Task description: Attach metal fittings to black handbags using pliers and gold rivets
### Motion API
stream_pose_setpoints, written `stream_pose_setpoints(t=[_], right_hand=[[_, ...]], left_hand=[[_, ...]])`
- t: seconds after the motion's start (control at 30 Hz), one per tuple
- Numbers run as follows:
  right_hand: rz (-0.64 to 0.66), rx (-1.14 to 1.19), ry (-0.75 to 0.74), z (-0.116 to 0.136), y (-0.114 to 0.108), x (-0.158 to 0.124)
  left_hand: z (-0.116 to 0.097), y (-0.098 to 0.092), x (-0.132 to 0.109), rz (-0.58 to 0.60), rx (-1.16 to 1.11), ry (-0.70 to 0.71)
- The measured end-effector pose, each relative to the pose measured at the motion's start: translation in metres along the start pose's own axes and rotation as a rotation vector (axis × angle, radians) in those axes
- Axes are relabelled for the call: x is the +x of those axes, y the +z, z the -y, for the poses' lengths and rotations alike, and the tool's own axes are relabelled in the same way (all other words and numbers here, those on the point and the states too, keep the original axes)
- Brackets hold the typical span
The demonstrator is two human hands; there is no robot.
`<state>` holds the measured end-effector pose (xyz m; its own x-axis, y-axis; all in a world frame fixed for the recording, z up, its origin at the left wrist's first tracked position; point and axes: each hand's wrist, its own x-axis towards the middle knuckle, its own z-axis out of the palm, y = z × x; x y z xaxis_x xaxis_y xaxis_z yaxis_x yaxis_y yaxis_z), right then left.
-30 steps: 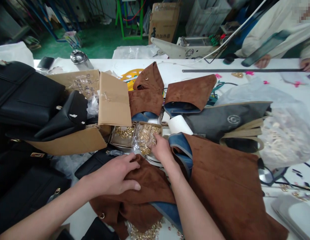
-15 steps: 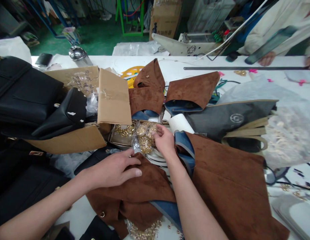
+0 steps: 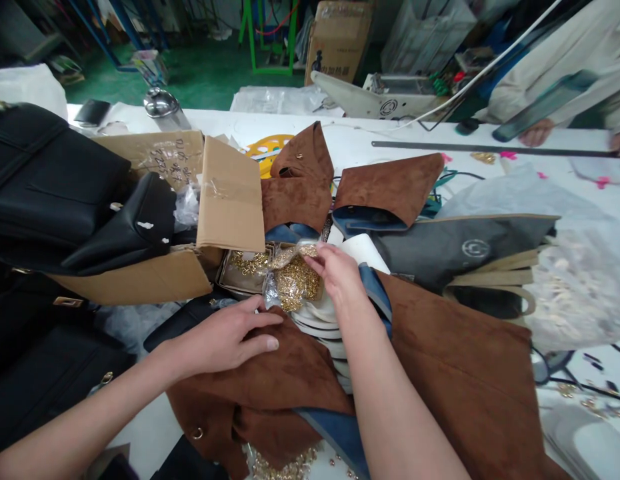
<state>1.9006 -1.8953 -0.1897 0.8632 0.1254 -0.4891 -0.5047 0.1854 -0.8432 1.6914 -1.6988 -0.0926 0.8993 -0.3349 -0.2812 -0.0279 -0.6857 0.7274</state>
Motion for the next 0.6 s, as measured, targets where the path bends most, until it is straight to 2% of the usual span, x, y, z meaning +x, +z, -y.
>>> stream_pose_setpoints(t=[0.17,0.3,0.47,0.6], right_hand=[[0.027,-0.058,0.036,0.009,-0.002,0.013],[0.024,-0.066,0.046,0.011,-0.004,0.012],[0.001,0.001,0.14,0.016,-0.001,0.011],[0.002,-0.057,0.149,0.017,-0.001,0.013]], left_hand=[[0.002,0.001,-0.001,-0.014,-0.004,-0.007],[0.004,0.005,-0.002,-0.052,-0.048,-0.014],[0.006,0.003,-0.003,-0.066,-0.067,-0.015],[0.006,0.001,-0.002,-0.06,-0.049,-0.021]])
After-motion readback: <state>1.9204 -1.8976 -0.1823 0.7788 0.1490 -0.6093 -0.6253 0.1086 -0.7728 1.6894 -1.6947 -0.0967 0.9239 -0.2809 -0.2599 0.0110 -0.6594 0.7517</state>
